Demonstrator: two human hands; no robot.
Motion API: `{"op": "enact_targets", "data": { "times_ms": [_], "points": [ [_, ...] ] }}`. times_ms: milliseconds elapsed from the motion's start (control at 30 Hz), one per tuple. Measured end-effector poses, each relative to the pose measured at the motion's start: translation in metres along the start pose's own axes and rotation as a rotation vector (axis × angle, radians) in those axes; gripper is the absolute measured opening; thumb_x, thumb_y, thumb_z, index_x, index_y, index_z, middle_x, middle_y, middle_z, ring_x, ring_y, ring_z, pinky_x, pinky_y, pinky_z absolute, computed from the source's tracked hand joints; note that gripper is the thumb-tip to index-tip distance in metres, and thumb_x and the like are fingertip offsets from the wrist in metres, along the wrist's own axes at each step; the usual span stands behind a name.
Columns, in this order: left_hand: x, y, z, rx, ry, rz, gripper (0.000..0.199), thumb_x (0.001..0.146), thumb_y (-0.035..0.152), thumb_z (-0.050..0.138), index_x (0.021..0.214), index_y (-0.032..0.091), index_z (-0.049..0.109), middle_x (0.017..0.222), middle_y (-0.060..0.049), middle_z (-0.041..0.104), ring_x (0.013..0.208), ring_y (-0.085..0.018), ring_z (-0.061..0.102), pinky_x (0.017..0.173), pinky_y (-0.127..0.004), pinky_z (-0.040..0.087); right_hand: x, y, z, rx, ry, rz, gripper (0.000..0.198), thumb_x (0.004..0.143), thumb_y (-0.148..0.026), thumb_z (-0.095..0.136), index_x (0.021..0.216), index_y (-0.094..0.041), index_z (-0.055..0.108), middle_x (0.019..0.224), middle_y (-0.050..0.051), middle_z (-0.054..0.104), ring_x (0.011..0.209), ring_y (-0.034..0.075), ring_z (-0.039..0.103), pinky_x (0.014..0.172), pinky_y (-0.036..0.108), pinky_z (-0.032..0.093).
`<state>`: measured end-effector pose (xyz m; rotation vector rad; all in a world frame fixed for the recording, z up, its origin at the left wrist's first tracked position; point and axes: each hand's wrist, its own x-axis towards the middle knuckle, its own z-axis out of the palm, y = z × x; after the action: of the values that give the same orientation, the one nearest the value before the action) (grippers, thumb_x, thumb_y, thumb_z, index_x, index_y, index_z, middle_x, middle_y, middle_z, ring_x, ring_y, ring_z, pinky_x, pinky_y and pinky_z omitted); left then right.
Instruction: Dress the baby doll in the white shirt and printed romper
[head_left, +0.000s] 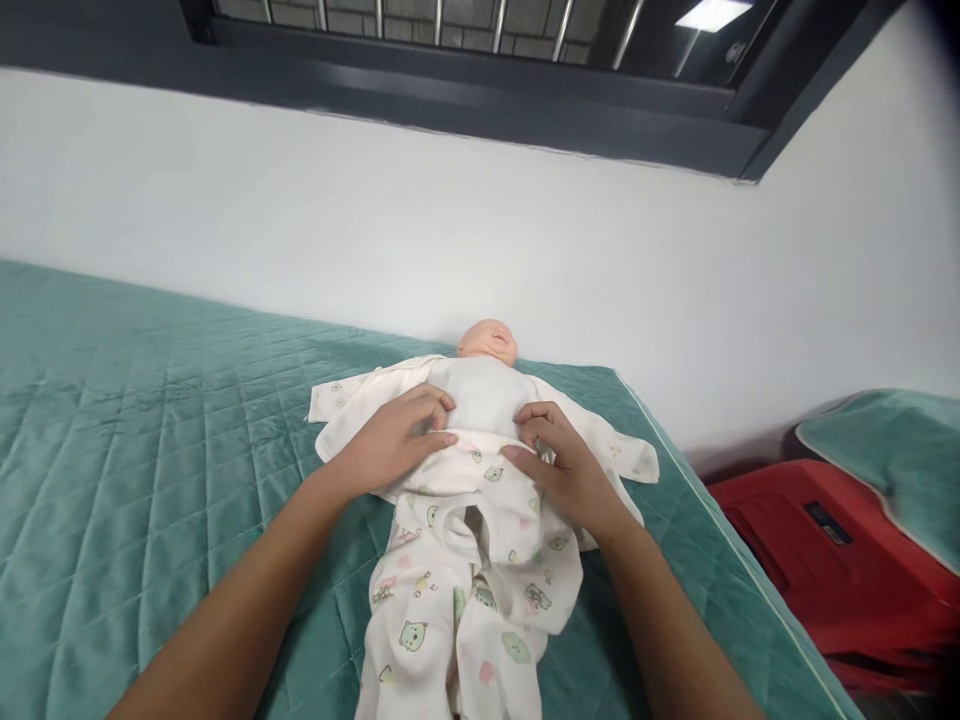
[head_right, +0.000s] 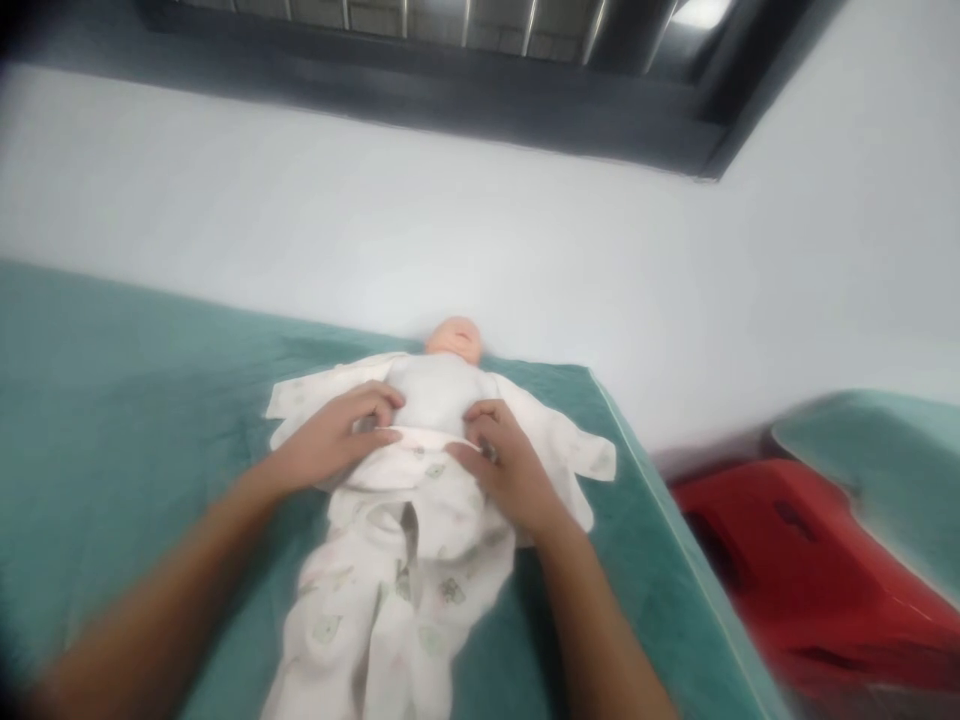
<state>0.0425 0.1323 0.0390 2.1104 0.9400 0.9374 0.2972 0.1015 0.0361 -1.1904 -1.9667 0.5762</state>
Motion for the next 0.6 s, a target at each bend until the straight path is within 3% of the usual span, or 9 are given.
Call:
{"op": "enact_targets", "data": {
  "times_ms": [100, 233, 400, 600],
  "points": [
    [0.013, -0.005, 0.001, -0.016, 0.092, -0.096, 0.024, 0.088, 0.038, 0.053, 0.074, 0.021, 0.046, 0.091, -0.002, 0.063, 0.086, -0.018, 0.056, 0.077, -0.029, 0.042, 0.012, 0.003, 0.005, -0.03, 0.088, 0.046, 0.025, 0.091, -0.036, 0.055, 0.074, -0.022, 0.044, 0.09, 0.002, 0.056, 0.085, 0.018, 0.052, 0.079, 0.031, 0.041],
    [0.04, -0.027, 0.005, -0.083, 0.163, -0.167, 0.026, 0.087, 0.042, 0.053, 0.075, 0.02, 0.046, 0.075, 0.002, 0.053, 0.072, -0.015, 0.048, 0.067, -0.026, 0.037, 0.036, 0.012, 0.012, -0.071, 0.205, 0.222, 0.032, 0.086, -0.045, 0.058, 0.07, -0.023, 0.042, 0.065, -0.004, 0.044, 0.064, 0.014, 0.04, 0.063, 0.028, 0.034],
    [0.05, -0.049, 0.006, -0.536, 0.045, -0.297, 0.031, 0.08, 0.047, 0.063, 0.076, 0.019, 0.049, 0.074, 0.003, 0.05, 0.066, -0.011, 0.044, 0.061, -0.023, 0.035, 0.048, 0.025, 0.016, 0.207, 0.217, 0.364, 0.036, 0.078, -0.054, 0.062, 0.072, -0.023, 0.044, 0.063, -0.005, 0.044, 0.059, 0.013, 0.038, 0.058, 0.027, 0.033],
    [0.033, -0.047, -0.011, -0.601, -0.033, -0.387, 0.03, 0.075, 0.043, 0.069, 0.085, 0.016, 0.062, 0.077, 0.0, 0.056, 0.066, -0.011, 0.048, 0.059, -0.023, 0.036, 0.035, 0.043, 0.005, 0.52, 0.266, 0.444, 0.042, 0.07, -0.059, 0.067, 0.082, -0.025, 0.046, 0.069, -0.004, 0.052, 0.06, 0.015, 0.049, 0.059, 0.028, 0.041]
  ]
}}
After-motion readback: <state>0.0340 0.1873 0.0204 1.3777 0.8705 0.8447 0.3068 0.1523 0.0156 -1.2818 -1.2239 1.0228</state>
